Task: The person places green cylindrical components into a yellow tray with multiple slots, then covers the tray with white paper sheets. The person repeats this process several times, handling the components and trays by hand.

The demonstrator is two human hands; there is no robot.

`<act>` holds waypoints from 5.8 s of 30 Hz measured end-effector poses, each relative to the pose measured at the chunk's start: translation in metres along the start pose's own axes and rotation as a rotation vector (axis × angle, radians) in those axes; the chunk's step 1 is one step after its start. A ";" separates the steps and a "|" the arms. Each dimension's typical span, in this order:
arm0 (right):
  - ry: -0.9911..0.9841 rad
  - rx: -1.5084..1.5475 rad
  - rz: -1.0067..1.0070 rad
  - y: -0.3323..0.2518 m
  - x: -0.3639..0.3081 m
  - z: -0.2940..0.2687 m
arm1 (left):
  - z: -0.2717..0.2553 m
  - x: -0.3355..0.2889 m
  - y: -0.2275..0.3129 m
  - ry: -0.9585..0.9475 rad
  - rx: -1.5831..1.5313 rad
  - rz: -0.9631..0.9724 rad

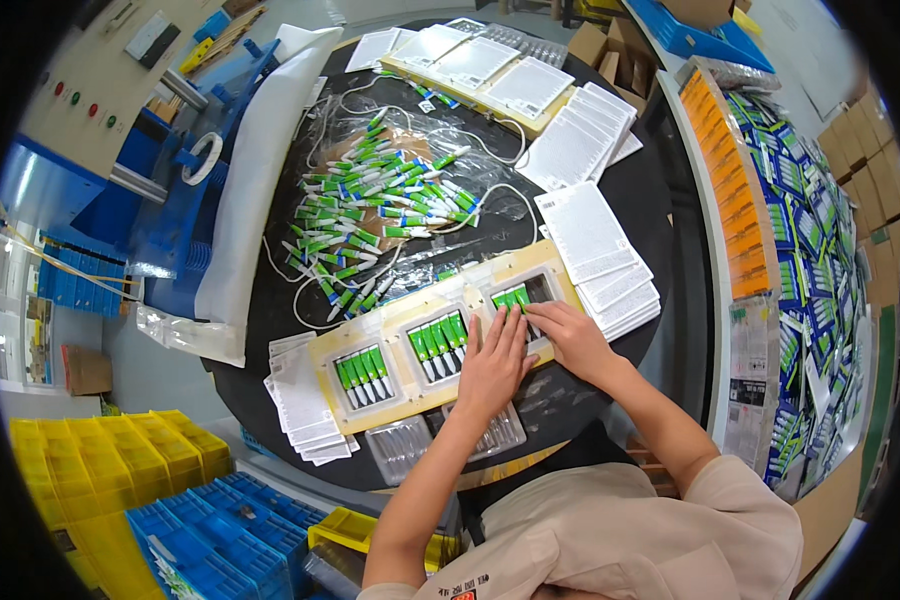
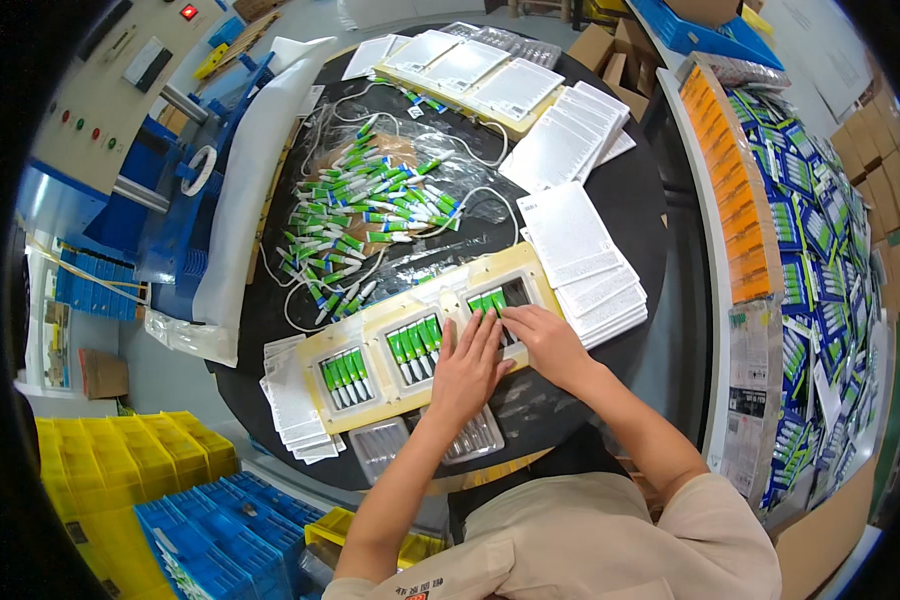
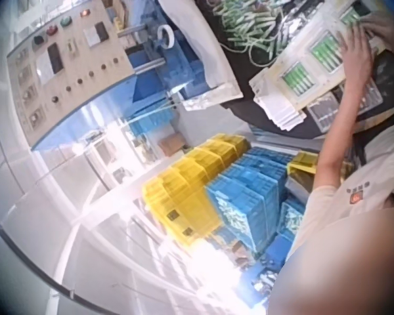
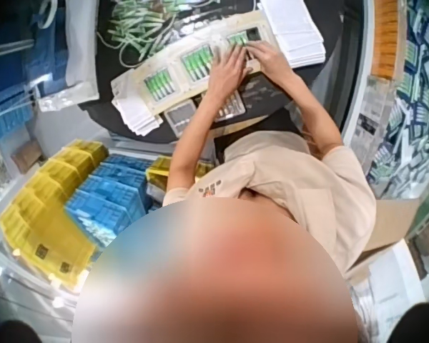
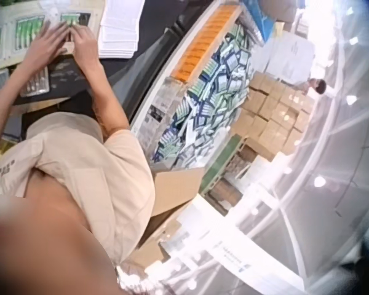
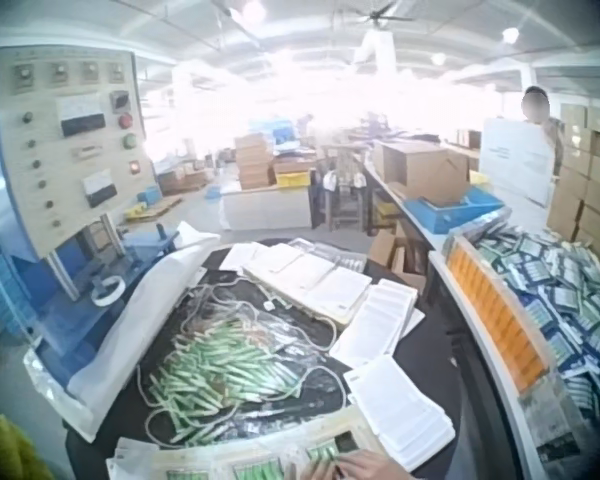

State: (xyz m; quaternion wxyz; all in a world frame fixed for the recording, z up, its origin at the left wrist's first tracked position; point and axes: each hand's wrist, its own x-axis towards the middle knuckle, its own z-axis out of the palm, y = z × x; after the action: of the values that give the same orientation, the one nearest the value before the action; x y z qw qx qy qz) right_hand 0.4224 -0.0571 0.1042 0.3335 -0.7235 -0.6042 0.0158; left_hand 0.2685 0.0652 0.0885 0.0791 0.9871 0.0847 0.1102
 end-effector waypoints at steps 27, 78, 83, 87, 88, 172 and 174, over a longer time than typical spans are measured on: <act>-0.057 -0.172 -0.263 0.029 0.013 -0.039 | -0.043 0.050 -0.039 0.385 -0.281 0.144; 0.170 -0.446 0.397 -0.007 0.013 0.018 | 0.024 0.021 0.017 0.261 -0.109 -0.033; 0.183 -0.366 0.402 -0.014 0.001 0.003 | 0.022 0.018 0.016 0.232 -0.119 -0.024; 0.116 -0.383 0.370 -0.016 -0.010 -0.005 | 0.023 0.017 0.016 0.215 -0.135 -0.025; 0.087 -0.370 0.371 -0.016 -0.010 -0.004 | 0.024 0.017 0.016 0.211 -0.139 -0.024; -0.532 -0.560 0.034 0.096 0.010 -0.079 | -0.134 -0.280 -0.161 -0.215 -0.009 -0.411; -0.443 -0.594 -0.002 0.092 0.016 -0.083 | -0.125 -0.281 -0.169 -0.240 -0.022 -0.438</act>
State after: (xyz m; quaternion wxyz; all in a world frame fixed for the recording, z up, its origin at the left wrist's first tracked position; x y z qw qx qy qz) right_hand 0.5420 -0.0858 0.1289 -0.0298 -0.7670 -0.6409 -0.0041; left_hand -0.0556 0.1947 0.1223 0.1213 0.9503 0.2855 -0.0266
